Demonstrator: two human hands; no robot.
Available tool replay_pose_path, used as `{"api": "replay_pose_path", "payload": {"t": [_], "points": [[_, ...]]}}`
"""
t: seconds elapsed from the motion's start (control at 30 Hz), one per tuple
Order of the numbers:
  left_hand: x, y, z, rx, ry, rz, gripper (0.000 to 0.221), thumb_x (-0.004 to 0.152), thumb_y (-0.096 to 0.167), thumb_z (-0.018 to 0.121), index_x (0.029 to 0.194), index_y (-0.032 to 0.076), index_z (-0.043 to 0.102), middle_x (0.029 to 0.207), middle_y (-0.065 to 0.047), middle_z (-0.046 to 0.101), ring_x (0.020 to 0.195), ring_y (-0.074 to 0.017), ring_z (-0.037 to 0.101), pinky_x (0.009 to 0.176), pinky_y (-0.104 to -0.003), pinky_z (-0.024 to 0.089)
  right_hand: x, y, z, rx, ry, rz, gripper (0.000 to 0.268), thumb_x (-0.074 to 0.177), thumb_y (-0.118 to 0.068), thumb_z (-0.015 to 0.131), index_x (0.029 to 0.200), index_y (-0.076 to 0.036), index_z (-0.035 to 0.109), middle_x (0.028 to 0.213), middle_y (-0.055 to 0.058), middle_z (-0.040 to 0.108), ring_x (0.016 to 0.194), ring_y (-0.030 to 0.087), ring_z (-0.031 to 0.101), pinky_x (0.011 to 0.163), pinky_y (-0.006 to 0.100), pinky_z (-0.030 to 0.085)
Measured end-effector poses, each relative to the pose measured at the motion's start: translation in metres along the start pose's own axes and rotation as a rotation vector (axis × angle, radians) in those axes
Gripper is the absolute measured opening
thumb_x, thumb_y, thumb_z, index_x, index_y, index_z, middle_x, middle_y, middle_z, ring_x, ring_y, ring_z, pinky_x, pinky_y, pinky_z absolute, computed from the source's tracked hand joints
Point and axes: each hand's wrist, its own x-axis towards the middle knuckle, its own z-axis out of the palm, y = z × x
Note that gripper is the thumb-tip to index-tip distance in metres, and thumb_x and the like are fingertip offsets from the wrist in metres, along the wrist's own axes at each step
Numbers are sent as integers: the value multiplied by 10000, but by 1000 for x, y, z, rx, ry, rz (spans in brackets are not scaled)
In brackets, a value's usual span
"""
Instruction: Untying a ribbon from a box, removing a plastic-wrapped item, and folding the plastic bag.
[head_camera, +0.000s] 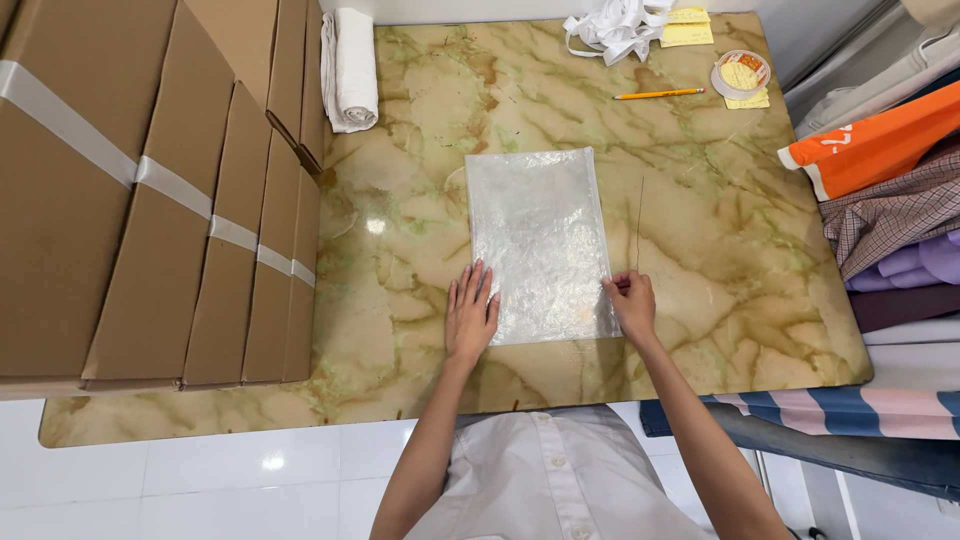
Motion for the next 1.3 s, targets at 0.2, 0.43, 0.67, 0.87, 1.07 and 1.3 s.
{"api": "replay_pose_path", "payload": {"t": [0.2, 0.43, 0.67, 0.87, 1.07, 1.3], "points": [[-1, 1, 13, 135, 28, 20, 520, 1065, 402, 379, 1538, 190, 422, 1671, -25, 287, 1538, -226, 241, 1244, -487, 178, -24, -41, -7, -107, 72, -55, 294, 966, -216, 722, 1134, -45, 551, 1066, 168, 550, 1042, 400, 644, 892, 490, 526], [-1, 8, 7, 191, -6, 1, 529, 1076, 379, 290, 1558, 176, 370, 1686, -37, 247, 1551, -234, 200, 1250, -492, 133, 4, -32, 14, -156, 23, 20, 371, 963, -289, 693, 1133, 15, 564, 1143, 257, 530, 1155, 509, 556, 984, 558, 466], [20, -9, 16, 104, -71, -42, 462, 1009, 354, 433, 1441, 193, 460, 1578, -24, 328, 1467, -231, 309, 1191, -500, 249, 32, -37, 10, 54, -99, 84, 404, 850, -261, 770, 1078, 26, 597, 1023, 259, 671, 1032, 449, 663, 859, 515, 523], [70, -32, 28, -580, -55, -541, 561, 880, 263, 714, 1369, 105, 490, 1229, -126, 578, 1168, -350, 630, 933, -468, 552, 41, -27, 22, 435, -112, 151, 641, 838, -104, 793, 1331, 17, 402, 1010, 211, 695, 811, 252, 684, 717, 326, 574], [98, -51, 62, -619, -237, -631, 401, 810, 435, 773, 1149, 225, 730, 1006, -19, 778, 1012, -222, 746, 761, -370, 611, 52, -37, 19, 537, -175, 183, 419, 869, -62, 757, 1205, 89, 556, 914, 170, 679, 736, 223, 687, 645, 338, 607], [115, -32, 12, -879, -135, -569, 236, 950, 174, 633, 1163, 80, 669, 1103, -183, 733, 1089, -331, 689, 882, -447, 568, 98, -39, 32, 642, -272, 246, 328, 887, -91, 756, 1148, 3, 580, 985, 143, 649, 796, 233, 662, 671, 396, 634]]}}
